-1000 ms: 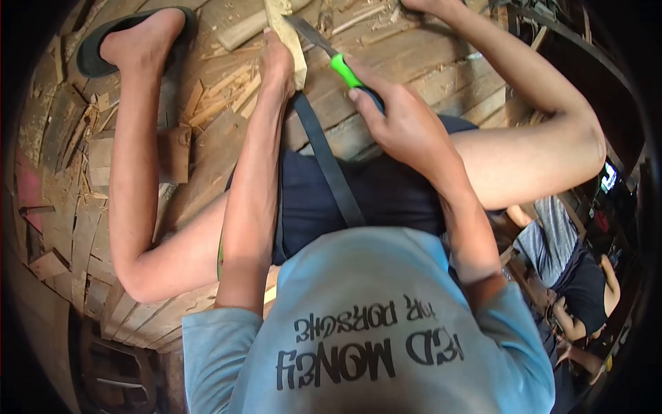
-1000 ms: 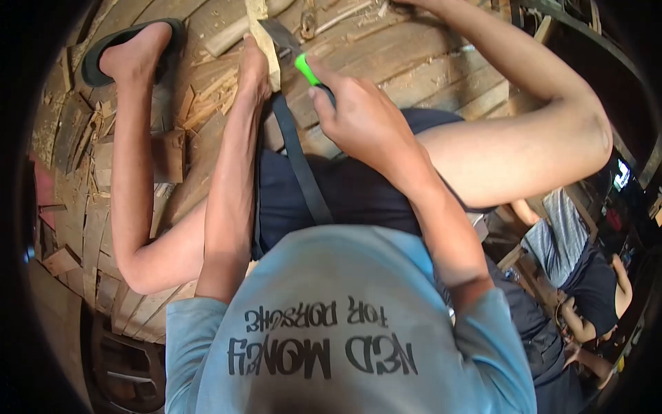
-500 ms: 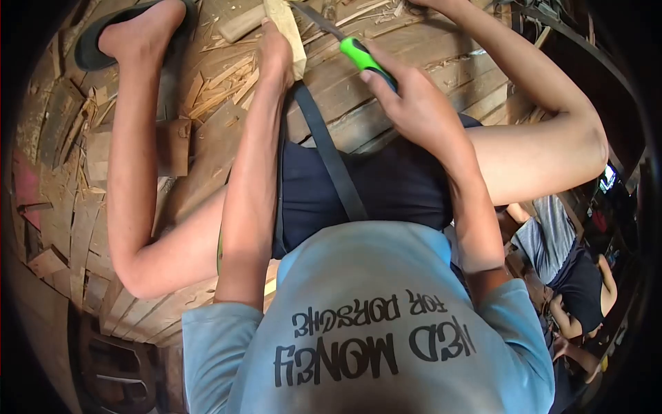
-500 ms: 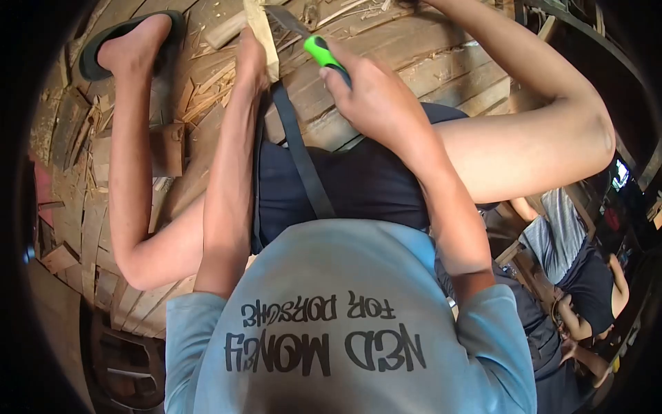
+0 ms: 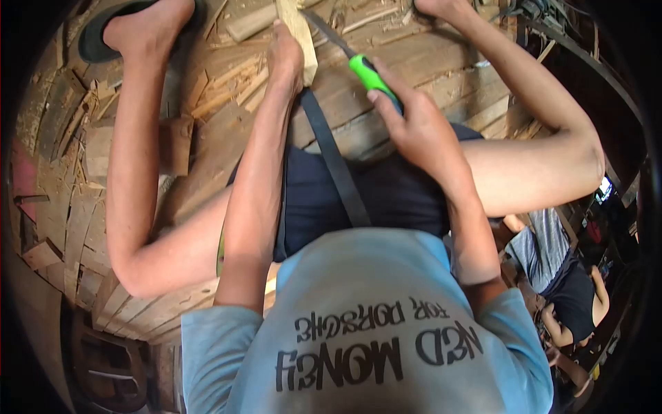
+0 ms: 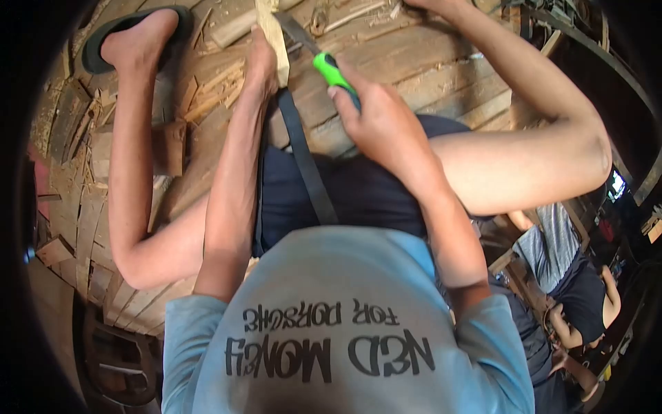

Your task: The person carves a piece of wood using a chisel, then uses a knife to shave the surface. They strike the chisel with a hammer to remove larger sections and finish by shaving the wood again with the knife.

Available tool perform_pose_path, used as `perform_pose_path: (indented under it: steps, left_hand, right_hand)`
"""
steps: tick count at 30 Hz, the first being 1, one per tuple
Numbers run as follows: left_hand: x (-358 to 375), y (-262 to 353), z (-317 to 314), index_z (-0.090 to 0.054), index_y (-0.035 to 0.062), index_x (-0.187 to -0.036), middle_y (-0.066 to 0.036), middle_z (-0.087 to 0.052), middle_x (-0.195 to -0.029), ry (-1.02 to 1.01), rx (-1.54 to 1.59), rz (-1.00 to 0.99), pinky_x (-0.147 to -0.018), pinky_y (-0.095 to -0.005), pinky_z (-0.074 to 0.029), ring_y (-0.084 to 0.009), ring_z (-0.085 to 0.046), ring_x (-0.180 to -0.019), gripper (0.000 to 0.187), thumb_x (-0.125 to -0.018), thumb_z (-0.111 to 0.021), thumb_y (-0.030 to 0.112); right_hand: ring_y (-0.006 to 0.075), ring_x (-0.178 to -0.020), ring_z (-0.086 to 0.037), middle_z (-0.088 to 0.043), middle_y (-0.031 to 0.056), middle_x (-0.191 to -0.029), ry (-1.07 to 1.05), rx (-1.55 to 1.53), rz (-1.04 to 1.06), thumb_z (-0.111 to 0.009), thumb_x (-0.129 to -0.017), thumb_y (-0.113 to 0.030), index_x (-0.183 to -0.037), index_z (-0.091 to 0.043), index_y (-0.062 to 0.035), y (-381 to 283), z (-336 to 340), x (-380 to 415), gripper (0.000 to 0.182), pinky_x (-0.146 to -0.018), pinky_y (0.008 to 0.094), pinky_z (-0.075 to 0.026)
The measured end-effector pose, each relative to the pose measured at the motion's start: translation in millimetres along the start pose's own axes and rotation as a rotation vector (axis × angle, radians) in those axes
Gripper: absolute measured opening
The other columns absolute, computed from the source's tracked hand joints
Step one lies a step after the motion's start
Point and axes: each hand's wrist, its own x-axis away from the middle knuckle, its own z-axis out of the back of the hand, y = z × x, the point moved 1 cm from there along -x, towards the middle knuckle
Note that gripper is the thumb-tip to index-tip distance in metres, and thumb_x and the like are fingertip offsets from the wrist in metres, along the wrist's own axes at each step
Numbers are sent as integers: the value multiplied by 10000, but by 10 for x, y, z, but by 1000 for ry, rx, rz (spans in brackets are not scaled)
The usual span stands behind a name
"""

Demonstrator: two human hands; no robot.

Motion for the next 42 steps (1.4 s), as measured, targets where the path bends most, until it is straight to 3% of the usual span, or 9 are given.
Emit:
perform_pose_path:
  steps: [5,11,13,21,25,28,35,40,42]
  left_hand:
    - [-40,76,24,-594,-14,-1224,-108,-653,-895,-8,-61,3,-637,-369,-475,-208,-590,-705,668,-1030,-263,532]
    - [29,157,62,-623,-30,-1159,-119,-643,-850,-37,-109,-3,-597,-373,-468,-224,-591,-668,657,-1026,-276,510]
    - [32,184,23,-602,-114,-1183,-274,-649,-1085,33,-212,27,-898,-461,-445,-344,-629,-992,784,-1022,-199,538]
    - [272,282,-15,-624,-98,-1148,-253,-663,-1012,39,-242,29,-836,-471,-446,-319,-630,-921,772,-1020,-200,535]
    - [235,167,-136,-659,-70,-974,-206,-661,-879,29,-56,27,-763,-445,-449,-296,-613,-789,760,-1027,-194,529]
    - [256,140,-169,-650,-58,-911,-181,-646,-825,48,-43,21,-746,-439,-444,-286,-596,-755,750,-1031,-190,522]
    - [275,141,-184,-640,-49,-939,-173,-645,-837,47,-77,-24,-758,-428,-453,-283,-604,-777,755,-1034,-177,538]
    - [305,208,-200,-635,-50,-1046,-157,-655,-852,-1,104,24,-707,-405,-479,-266,-618,-741,722,-1033,-201,527]
    - [320,193,-161,-566,91,-807,-53,-530,-590,-81,217,86,-409,-339,-433,-180,-520,-467,618,-1023,-224,558]
  right_hand:
    - [469,-982,-623,-645,317,-1008,87,-1,-10,-597,-940,-232,-1303,-558,13,37,78,188,440,-848,452,-499]
    - [466,-929,-628,-660,300,-951,-32,-20,-27,-590,-942,-223,-1283,-574,-8,-9,50,0,404,-814,442,-499]
    - [463,-943,-626,-658,301,-965,-34,-29,-4,-590,-943,-221,-1288,-568,-1,17,35,-40,410,-826,438,-495]
    - [470,-941,-623,-653,307,-973,-137,-114,-132,-583,-939,-190,-1338,-523,14,47,29,-112,452,-835,454,-495]
    - [495,-823,-618,-641,315,-885,59,23,86,-550,-943,-149,-1383,-474,4,-53,-218,-55,472,-731,522,-493]
    - [498,-844,-615,-640,317,-898,-22,87,-90,-543,-945,-130,-1384,-461,24,-148,-171,-66,472,-746,528,-488]
    - [473,-817,-643,-672,275,-961,-75,-296,-205,-548,-949,-154,-1394,-459,-1,105,-169,-130,479,-741,490,-527]
    - [454,-756,-636,-669,238,-849,105,137,80,-576,-942,-127,-1378,-509,-16,4,-212,-103,455,-665,439,-509]
    - [460,-824,-643,-675,264,-977,-26,308,-57,-583,-932,-125,-1351,-525,5,-90,-238,-123,442,-723,435,-529]
